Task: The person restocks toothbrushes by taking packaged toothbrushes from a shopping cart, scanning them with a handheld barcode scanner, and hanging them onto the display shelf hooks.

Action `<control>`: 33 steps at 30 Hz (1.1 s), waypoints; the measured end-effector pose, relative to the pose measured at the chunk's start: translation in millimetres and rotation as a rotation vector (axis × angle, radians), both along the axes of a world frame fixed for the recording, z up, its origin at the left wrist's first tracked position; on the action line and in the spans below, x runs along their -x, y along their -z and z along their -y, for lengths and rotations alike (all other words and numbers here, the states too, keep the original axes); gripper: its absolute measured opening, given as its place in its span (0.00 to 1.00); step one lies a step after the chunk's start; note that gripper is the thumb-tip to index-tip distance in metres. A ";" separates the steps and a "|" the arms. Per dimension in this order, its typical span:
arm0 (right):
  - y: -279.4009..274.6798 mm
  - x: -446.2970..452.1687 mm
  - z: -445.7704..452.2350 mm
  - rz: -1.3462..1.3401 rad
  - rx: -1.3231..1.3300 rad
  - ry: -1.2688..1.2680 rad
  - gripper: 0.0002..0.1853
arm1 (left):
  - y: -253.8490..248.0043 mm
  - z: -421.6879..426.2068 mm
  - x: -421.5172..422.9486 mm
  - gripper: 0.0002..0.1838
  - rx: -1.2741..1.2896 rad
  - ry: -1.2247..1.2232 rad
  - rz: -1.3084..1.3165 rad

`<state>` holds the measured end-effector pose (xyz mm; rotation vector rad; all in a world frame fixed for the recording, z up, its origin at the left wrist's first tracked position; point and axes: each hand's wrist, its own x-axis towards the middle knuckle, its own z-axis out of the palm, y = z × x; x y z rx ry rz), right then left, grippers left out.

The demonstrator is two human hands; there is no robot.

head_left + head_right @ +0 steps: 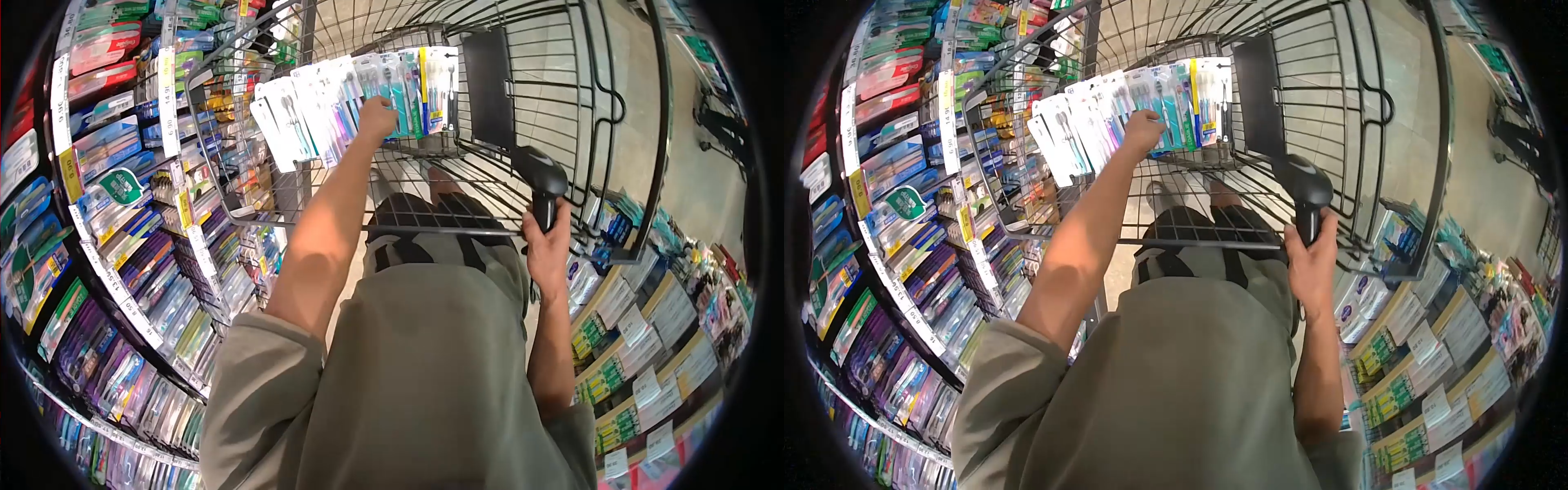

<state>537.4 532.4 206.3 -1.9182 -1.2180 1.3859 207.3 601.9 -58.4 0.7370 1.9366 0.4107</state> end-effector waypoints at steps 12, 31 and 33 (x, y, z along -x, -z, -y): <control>-11.1 0.0 -11.4 -0.026 0.175 -0.021 0.15 | 56.2 -33.6 -46.8 0.19 0.048 -0.080 -0.131; -15.2 -2.9 -14.1 -0.057 0.226 -0.048 0.19 | 8.3 -34.5 -37.8 0.08 -0.004 -0.091 -0.233; -16.2 1.4 -14.3 -0.077 0.217 -0.014 0.19 | -9.4 -30.9 -19.9 0.07 -0.125 -0.095 -0.239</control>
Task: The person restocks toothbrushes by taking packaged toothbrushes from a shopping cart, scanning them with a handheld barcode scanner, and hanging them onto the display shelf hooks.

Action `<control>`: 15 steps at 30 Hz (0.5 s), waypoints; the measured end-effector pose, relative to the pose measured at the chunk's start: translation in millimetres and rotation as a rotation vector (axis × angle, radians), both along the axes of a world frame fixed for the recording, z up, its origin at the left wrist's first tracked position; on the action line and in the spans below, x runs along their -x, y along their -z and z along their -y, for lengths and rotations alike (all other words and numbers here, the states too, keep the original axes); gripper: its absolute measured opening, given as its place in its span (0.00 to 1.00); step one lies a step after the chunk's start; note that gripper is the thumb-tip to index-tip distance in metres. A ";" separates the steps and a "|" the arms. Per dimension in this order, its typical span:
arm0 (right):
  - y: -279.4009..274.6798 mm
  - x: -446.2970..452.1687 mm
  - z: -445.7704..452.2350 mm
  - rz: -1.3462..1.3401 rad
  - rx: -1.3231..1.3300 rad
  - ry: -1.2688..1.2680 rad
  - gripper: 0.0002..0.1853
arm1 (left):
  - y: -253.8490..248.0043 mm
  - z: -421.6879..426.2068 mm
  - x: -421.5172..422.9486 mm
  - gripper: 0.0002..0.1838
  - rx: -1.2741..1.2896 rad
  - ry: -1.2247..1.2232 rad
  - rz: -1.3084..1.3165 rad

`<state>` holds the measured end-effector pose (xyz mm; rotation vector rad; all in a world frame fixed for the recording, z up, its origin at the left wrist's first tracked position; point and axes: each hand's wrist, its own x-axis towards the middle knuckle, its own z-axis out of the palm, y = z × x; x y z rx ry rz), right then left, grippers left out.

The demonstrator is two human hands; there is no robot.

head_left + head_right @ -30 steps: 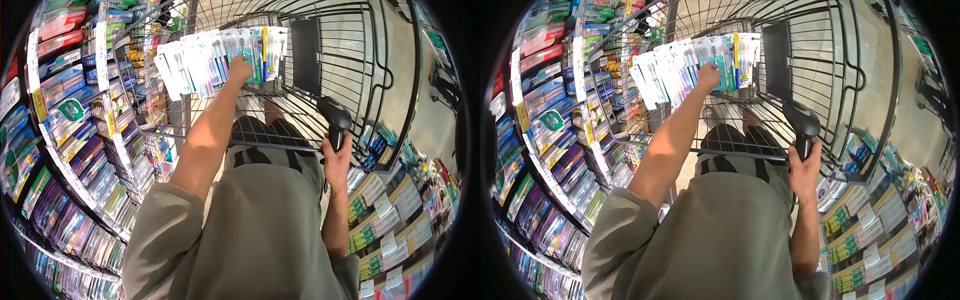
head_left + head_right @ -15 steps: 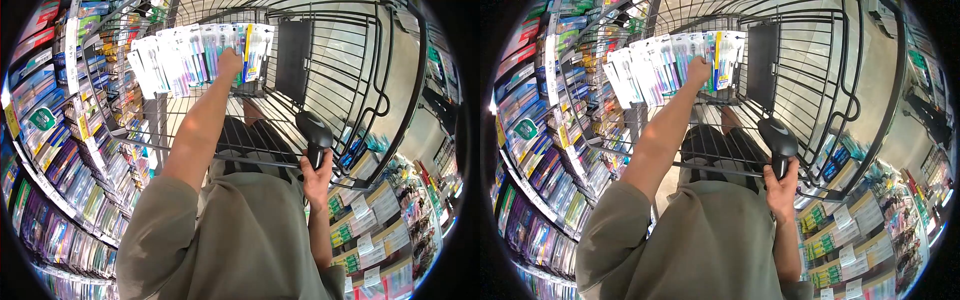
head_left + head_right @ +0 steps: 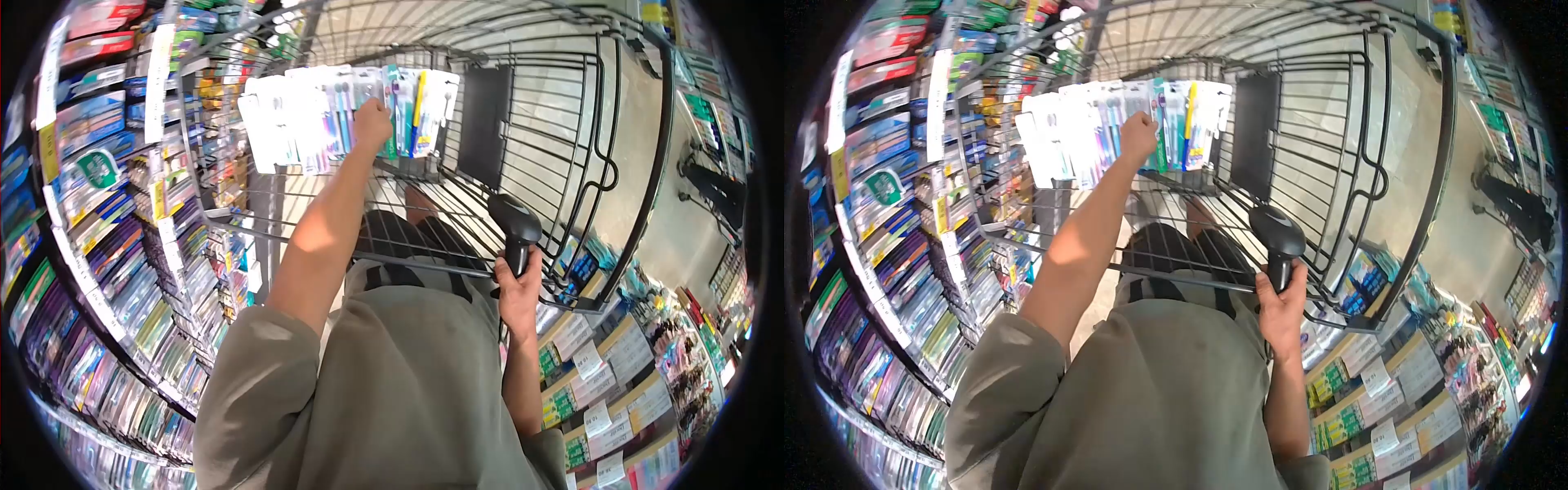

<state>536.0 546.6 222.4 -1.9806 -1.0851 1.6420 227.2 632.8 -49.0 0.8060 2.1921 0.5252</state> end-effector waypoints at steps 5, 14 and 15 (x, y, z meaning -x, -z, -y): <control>10.3 -6.5 6.6 0.015 -0.092 -0.021 0.20 | -69.7 9.5 50.7 0.05 -0.251 -0.362 0.522; 32.3 -31.7 14.1 0.009 -0.192 -0.114 0.27 | -265.2 92.6 139.4 0.05 -0.654 -0.403 0.611; 57.3 -46.6 16.2 0.017 -0.246 -0.148 0.29 | -274.4 102.9 146.7 0.05 -0.680 -0.443 0.605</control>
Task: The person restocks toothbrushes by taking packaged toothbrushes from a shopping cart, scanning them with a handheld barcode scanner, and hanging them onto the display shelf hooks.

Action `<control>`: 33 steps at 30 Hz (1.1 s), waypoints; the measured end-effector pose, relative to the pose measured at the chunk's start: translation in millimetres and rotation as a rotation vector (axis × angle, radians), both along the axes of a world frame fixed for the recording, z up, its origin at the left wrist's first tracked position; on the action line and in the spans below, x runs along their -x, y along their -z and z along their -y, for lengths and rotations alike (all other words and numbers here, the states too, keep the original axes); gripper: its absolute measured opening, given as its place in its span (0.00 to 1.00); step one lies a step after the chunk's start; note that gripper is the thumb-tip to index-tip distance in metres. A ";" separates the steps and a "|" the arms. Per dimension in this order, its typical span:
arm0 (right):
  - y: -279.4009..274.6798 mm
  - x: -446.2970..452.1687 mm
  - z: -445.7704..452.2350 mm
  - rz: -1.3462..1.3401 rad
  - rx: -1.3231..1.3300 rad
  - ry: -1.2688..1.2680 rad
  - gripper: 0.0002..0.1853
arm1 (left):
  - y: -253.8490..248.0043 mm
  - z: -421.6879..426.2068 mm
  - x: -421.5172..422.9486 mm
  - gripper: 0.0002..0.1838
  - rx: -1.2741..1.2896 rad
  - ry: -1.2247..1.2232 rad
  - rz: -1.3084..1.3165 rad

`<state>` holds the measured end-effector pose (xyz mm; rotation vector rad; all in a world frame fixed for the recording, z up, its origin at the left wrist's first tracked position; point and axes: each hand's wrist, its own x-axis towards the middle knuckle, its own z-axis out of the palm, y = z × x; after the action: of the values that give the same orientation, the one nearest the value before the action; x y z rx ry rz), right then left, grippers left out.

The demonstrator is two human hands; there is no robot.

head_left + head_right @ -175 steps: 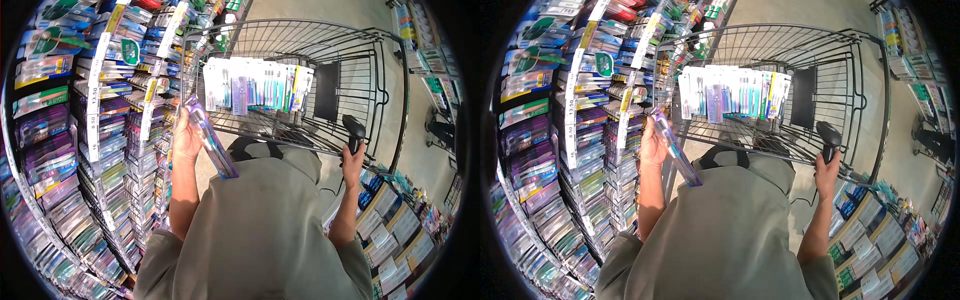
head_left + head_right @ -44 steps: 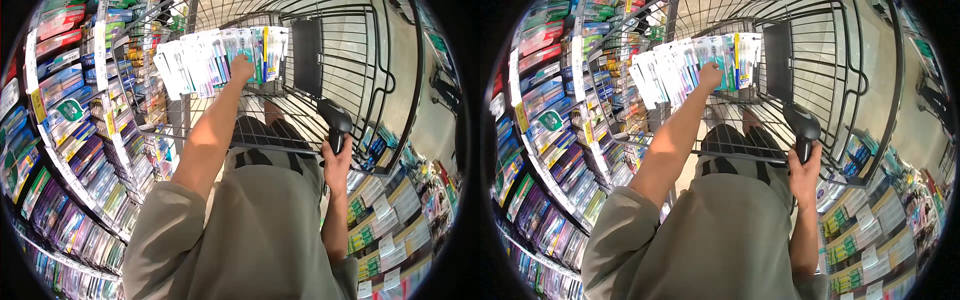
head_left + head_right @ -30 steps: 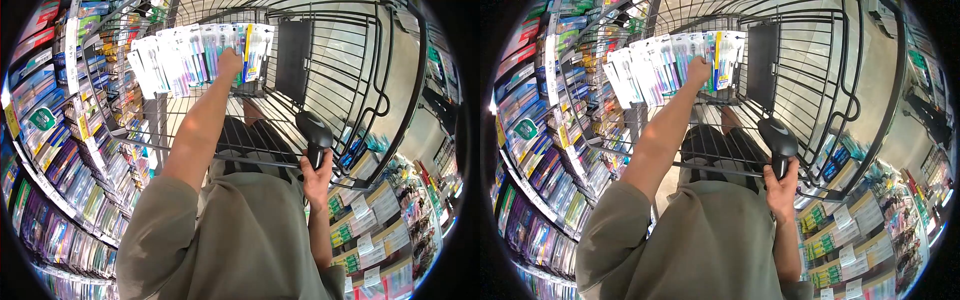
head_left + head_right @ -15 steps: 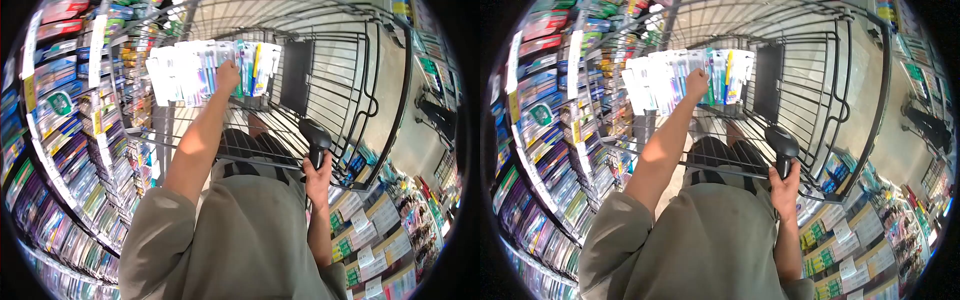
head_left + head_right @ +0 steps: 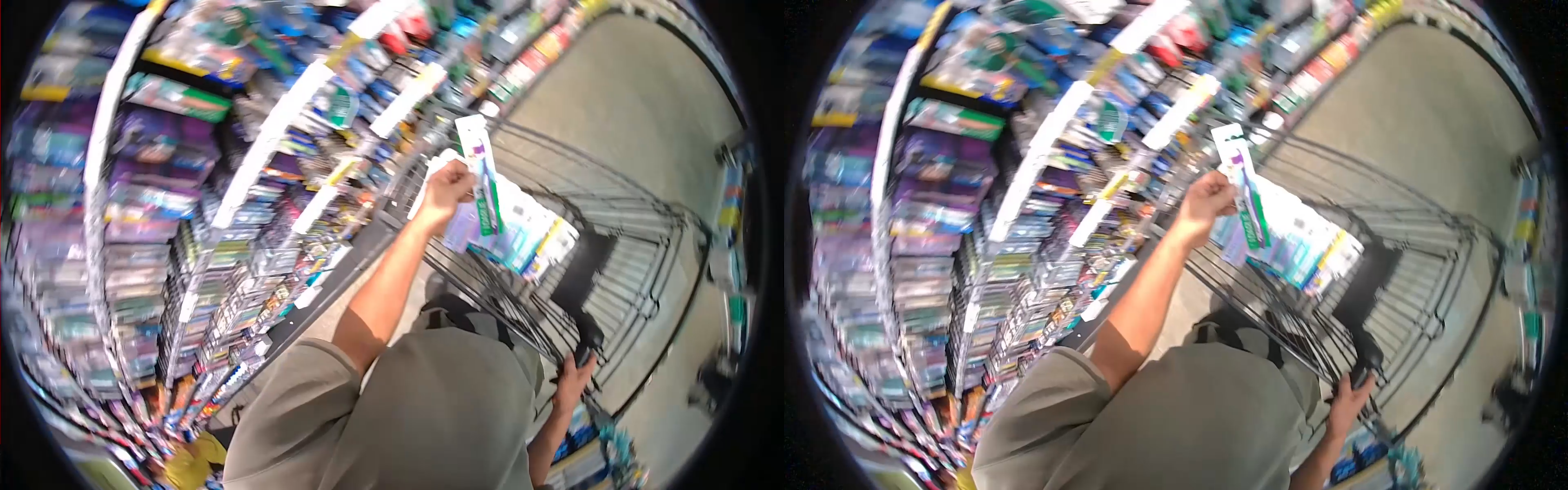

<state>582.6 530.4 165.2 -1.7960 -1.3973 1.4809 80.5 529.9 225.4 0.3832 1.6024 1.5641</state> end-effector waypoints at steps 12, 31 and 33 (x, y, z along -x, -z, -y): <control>-23.0 27.6 0.4 -0.025 -0.038 0.053 0.21 | -124.8 89.8 51.7 0.12 -0.477 -0.803 -0.184; -26.1 38.1 5.1 0.057 -0.102 0.121 0.26 | -242.7 156.5 194.6 0.13 -0.509 -1.061 -1.179; -24.8 32.8 2.3 0.052 -0.063 0.095 0.28 | -242.5 159.0 202.5 0.13 -0.464 -1.085 -1.203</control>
<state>549.9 528.2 190.0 -1.8480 -1.3480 1.3367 -122.0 370.9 467.9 0.9161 2.5543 2.8661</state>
